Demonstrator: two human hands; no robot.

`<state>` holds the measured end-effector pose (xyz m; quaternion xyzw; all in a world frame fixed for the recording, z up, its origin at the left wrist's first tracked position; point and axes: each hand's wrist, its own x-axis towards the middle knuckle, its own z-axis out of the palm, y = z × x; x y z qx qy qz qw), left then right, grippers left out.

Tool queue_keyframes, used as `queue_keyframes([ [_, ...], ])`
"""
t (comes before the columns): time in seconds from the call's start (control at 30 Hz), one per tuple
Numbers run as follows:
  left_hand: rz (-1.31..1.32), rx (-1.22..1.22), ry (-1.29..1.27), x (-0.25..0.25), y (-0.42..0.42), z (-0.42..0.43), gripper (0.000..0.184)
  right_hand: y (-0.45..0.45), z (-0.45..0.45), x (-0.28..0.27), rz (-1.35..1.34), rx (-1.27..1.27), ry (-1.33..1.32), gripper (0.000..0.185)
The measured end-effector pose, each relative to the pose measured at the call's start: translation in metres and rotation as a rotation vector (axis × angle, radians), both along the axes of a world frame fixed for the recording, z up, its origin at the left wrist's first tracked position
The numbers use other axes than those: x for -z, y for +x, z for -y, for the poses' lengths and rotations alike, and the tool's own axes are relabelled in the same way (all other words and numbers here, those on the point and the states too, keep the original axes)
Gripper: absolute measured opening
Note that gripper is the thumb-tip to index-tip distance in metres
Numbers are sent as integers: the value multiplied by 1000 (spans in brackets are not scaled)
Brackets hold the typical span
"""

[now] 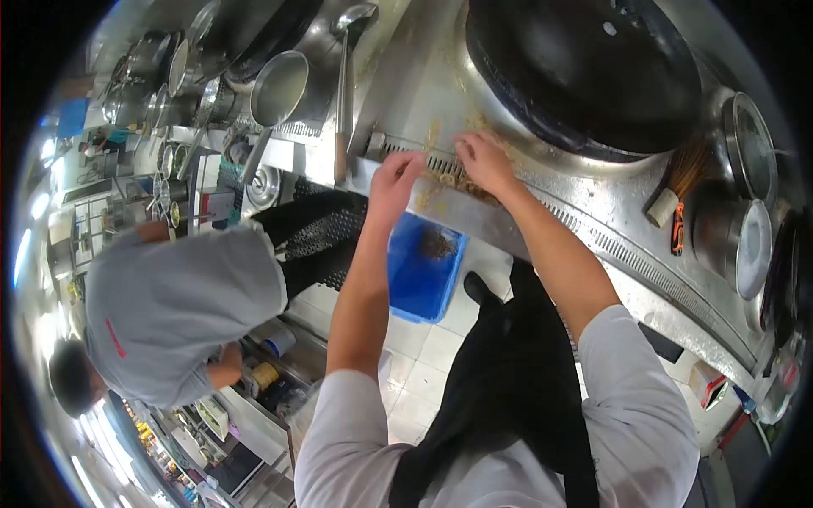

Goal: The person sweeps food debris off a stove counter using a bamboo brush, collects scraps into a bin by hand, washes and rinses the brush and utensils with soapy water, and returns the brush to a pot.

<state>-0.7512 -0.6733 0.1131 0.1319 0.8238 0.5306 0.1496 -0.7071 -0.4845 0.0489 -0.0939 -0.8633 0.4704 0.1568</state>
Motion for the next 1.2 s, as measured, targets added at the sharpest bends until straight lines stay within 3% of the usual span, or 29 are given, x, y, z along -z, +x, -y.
queue_keyframes([
  [0.07,-171,70,-70,38,-55,-42,21,-9,-24,24,-31,32,126,22],
  [0.13,-238,72,-102,77,-80,-54,20,2,-27,41,51,-145,216,21],
  [0.2,-428,483,-438,98,-84,-55,20,24,-14,51,180,-265,165,20],
  [0.23,-425,479,-451,89,-78,-57,20,30,-10,47,289,-373,123,19],
  [0.27,-249,636,-549,79,-65,-53,20,32,-10,42,283,-374,106,19],
  [0.3,-64,786,-643,65,-55,-52,21,35,-16,29,223,-310,-76,17],
  [0.33,62,699,-612,48,-55,-48,24,42,-21,16,169,-253,-256,16],
  [0.37,64,691,-623,43,-63,-42,24,46,-31,4,212,-133,-137,18],
  [0.43,-413,367,-1099,50,-84,-28,28,57,-46,0,257,-11,-26,21],
  [0.47,-310,217,-1221,88,-97,-9,33,64,-54,2,549,-27,56,26],
  [0.5,-307,209,-1223,82,-92,-14,33,67,-60,3,836,-44,144,31],
  [0.6,-47,390,-1409,79,-67,-45,38,76,-41,20,828,-144,119,36],
  [0.73,86,427,-1317,61,-63,-66,42,55,-25,16,677,-188,-114,35],
  [0.8,-189,124,-1413,62,-80,-46,44,59,-24,19,668,-158,-67,34],
  [0.9,-100,203,-1597,62,-72,-45,55,63,-29,32,657,-133,-3,32],
  [0.97,75,463,-1430,47,-57,-67,56,70,-26,35,664,-153,-10,32],
  [1.07,221,249,-1243,51,-58,-76,49,65,-34,23,635,-158,-69,30],
  [1.13,-48,83,-1340,50,-74,-54,44,71,-37,18,624,-6,-166,27],
  [1.2,-219,113,-1345,72,-73,-31,41,77,-30,34,556,-16,-163,25],
])
